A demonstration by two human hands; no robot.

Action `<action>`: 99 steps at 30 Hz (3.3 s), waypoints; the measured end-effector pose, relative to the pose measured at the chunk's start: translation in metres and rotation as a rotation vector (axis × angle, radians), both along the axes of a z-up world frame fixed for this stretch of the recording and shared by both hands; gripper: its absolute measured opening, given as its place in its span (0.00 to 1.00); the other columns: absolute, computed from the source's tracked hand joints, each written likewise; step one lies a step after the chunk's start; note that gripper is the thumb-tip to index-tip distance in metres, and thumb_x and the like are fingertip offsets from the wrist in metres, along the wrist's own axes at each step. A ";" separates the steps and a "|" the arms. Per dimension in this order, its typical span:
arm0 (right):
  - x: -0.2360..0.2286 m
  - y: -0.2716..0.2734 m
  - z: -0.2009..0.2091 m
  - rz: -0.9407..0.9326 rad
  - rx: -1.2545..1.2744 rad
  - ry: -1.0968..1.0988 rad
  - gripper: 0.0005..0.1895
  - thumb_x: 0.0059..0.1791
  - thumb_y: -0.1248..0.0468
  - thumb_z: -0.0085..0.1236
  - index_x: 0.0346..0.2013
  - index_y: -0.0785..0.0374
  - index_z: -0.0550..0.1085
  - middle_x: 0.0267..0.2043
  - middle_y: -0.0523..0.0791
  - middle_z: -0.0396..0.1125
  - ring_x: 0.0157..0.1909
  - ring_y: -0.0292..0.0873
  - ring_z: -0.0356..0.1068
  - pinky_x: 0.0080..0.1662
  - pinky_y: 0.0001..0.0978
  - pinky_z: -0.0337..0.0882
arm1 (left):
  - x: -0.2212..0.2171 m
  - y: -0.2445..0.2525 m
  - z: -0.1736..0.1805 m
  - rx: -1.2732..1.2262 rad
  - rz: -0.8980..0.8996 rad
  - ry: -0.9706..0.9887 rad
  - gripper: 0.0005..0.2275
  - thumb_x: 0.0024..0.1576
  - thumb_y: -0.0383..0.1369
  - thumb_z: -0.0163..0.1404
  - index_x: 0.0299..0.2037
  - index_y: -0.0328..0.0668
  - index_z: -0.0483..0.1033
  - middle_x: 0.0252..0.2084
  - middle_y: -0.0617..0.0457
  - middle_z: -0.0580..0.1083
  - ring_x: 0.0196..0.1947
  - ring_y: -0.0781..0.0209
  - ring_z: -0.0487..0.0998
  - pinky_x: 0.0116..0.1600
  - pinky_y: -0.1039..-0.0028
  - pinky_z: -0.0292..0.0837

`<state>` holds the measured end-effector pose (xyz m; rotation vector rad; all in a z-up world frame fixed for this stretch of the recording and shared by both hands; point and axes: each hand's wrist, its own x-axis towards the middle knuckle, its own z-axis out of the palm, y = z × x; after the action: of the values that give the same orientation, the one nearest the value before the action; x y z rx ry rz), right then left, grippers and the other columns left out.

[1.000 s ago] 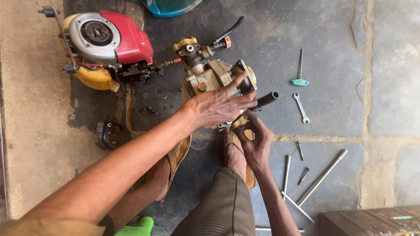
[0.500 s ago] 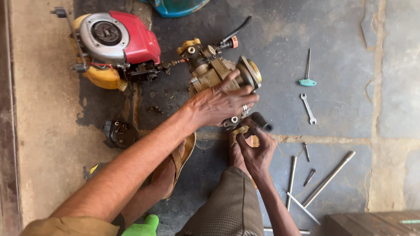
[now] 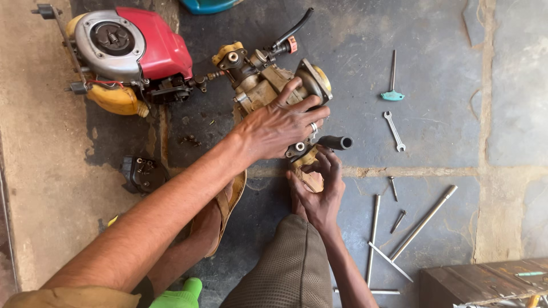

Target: The person sits on the floor and uses a T-handle wrench to tighten bolts on a small engine. They repeatedly rotate the wrench, adjust their grip, and occasionally reposition the engine to access different fasteners.

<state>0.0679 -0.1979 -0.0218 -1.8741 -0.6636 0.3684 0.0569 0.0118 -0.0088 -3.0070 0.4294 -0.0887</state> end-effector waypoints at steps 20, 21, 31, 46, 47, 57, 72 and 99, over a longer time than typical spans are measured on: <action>-0.008 0.006 0.011 -0.103 0.005 0.016 0.33 0.43 0.65 0.73 0.60 0.71 0.71 0.49 0.51 0.77 0.56 0.42 0.76 0.62 0.39 0.70 | 0.003 0.001 0.006 -0.213 0.013 0.092 0.08 0.43 0.22 0.60 0.29 0.47 0.83 0.70 0.54 0.64 0.71 0.52 0.58 0.76 0.40 0.40; -0.008 0.005 0.012 -0.103 -0.005 0.006 0.33 0.43 0.65 0.74 0.60 0.71 0.71 0.49 0.50 0.77 0.55 0.42 0.76 0.62 0.38 0.70 | 0.003 0.000 0.005 -0.236 0.015 0.102 0.08 0.43 0.23 0.60 0.32 0.46 0.83 0.70 0.52 0.63 0.71 0.51 0.58 0.76 0.40 0.40; -0.005 -0.011 0.010 -0.153 -0.062 -0.139 0.22 0.47 0.67 0.68 0.56 0.65 0.77 0.52 0.48 0.74 0.42 0.38 0.75 0.46 0.31 0.77 | -0.003 -0.010 0.020 0.003 0.100 -0.102 0.34 0.39 0.21 0.59 0.61 0.53 0.71 0.73 0.56 0.57 0.71 0.58 0.56 0.74 0.44 0.36; 0.091 0.014 0.014 0.277 -0.007 0.600 0.34 0.54 0.44 0.42 0.59 0.72 0.70 0.57 0.51 0.71 0.64 0.48 0.66 0.69 0.44 0.58 | -0.075 -0.090 0.002 -2.097 1.332 -0.701 0.10 0.57 0.31 0.57 0.44 0.33 0.78 0.37 0.48 0.81 0.34 0.62 0.83 0.40 0.72 0.83; 0.095 0.014 0.013 0.313 -0.125 0.560 0.34 0.53 0.44 0.42 0.59 0.72 0.71 0.55 0.51 0.71 0.63 0.48 0.67 0.69 0.44 0.58 | -0.073 -0.096 -0.004 -2.186 1.310 -0.615 0.10 0.56 0.31 0.57 0.43 0.33 0.79 0.37 0.49 0.81 0.34 0.63 0.84 0.40 0.72 0.84; 0.112 0.015 -0.015 0.344 0.046 0.856 0.38 0.48 0.38 0.58 0.55 0.69 0.73 0.54 0.51 0.68 0.59 0.45 0.63 0.65 0.43 0.58 | -0.053 -0.097 -0.017 -2.331 1.316 -0.626 0.14 0.60 0.35 0.55 0.43 0.26 0.79 0.37 0.46 0.81 0.33 0.63 0.83 0.38 0.75 0.84; 0.101 0.024 -0.005 0.294 0.005 0.837 0.25 0.49 0.42 0.55 0.44 0.61 0.75 0.47 0.46 0.69 0.54 0.42 0.63 0.62 0.40 0.58 | -0.038 -0.103 -0.002 -2.030 1.645 -0.572 0.09 0.61 0.31 0.53 0.41 0.30 0.80 0.30 0.47 0.81 0.23 0.64 0.77 0.26 0.75 0.67; 0.030 -0.138 -0.047 -0.200 -0.254 0.358 0.21 0.54 0.53 0.53 0.50 0.66 0.80 0.42 0.48 0.77 0.46 0.42 0.73 0.53 0.37 0.71 | -0.010 -0.096 0.015 -2.027 1.699 -0.613 0.19 0.50 0.37 0.63 0.43 0.26 0.81 0.41 0.39 0.82 0.37 0.57 0.84 0.45 0.66 0.78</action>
<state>0.0976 -0.3354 -0.0685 -2.0225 -0.1925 0.6621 0.0467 -0.0838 0.0057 0.7387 1.3732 0.6690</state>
